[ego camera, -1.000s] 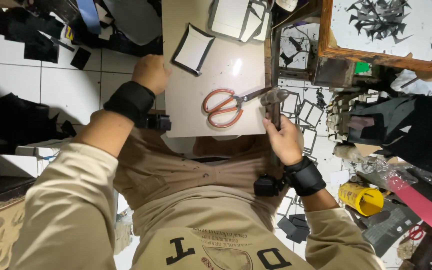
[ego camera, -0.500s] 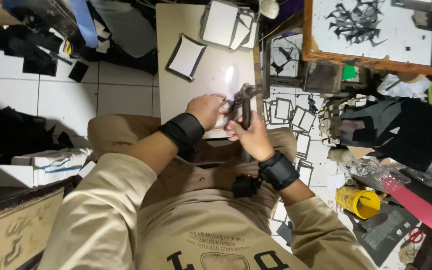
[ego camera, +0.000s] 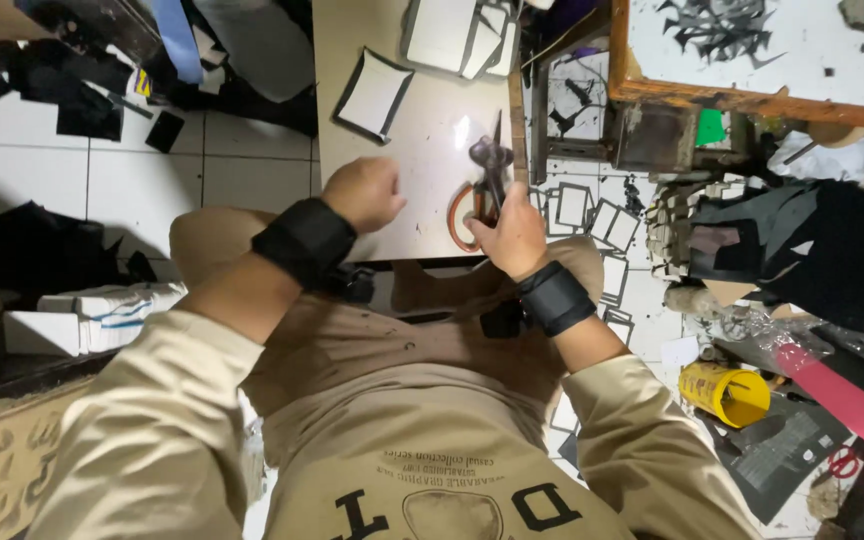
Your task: The person assembles a small leather pouch by folding its edges and hammering them down.
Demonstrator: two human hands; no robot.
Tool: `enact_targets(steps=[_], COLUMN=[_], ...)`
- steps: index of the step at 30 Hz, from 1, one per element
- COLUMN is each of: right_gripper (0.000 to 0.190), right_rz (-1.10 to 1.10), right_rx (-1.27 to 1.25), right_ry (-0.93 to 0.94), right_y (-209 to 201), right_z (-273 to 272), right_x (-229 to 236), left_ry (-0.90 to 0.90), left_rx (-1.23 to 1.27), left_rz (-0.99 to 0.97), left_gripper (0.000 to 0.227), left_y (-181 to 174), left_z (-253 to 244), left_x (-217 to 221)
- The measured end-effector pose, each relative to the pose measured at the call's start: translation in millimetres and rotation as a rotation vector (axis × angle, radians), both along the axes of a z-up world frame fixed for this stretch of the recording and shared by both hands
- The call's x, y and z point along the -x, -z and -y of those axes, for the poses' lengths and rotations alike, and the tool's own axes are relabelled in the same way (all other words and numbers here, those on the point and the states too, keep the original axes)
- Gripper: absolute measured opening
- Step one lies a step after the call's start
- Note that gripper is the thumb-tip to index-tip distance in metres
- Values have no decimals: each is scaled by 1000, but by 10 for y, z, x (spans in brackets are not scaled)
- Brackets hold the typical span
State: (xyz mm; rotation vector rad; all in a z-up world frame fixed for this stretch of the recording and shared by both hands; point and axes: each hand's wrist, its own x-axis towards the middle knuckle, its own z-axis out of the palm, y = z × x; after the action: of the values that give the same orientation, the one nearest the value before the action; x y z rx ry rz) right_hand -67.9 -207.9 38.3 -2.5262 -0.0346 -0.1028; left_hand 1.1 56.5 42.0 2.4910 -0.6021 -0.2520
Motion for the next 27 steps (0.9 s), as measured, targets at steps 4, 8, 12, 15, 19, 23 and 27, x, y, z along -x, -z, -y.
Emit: enact_targets(steps=[4,8,12,15,19,23,27], right_gripper=[48,36,31,26,28,27,30], right_rz=[50,32,94,174,210,269,306], right_rx=[-21,-122,-152,-170,-113,39,203], right_ry=[9,-27,-12,76,119,68,-26], right_y=[219,175,-394,-734,-1006,-1131,-1044], right_z=[129,334,537,857,1362,1723,2058], right_x=[-18,45,161,29,-397,-911,-1343], left_ry=[-18,-96,-179,-187,-230,-261,-260], left_rx=[-32,-53,-88,-95,-98,-70,-95], left_rz=[-63,-89,-198,-130,-116,-89,-53], left_gripper=[28,37,39,40,41,42,42], left_y=[43,-46,-200,-79,-162,-119,-20], left_z=[-241,-358,-457,-530,-453,-425,-484], left_x=[89,126,102,-33,-198,-344,-477])
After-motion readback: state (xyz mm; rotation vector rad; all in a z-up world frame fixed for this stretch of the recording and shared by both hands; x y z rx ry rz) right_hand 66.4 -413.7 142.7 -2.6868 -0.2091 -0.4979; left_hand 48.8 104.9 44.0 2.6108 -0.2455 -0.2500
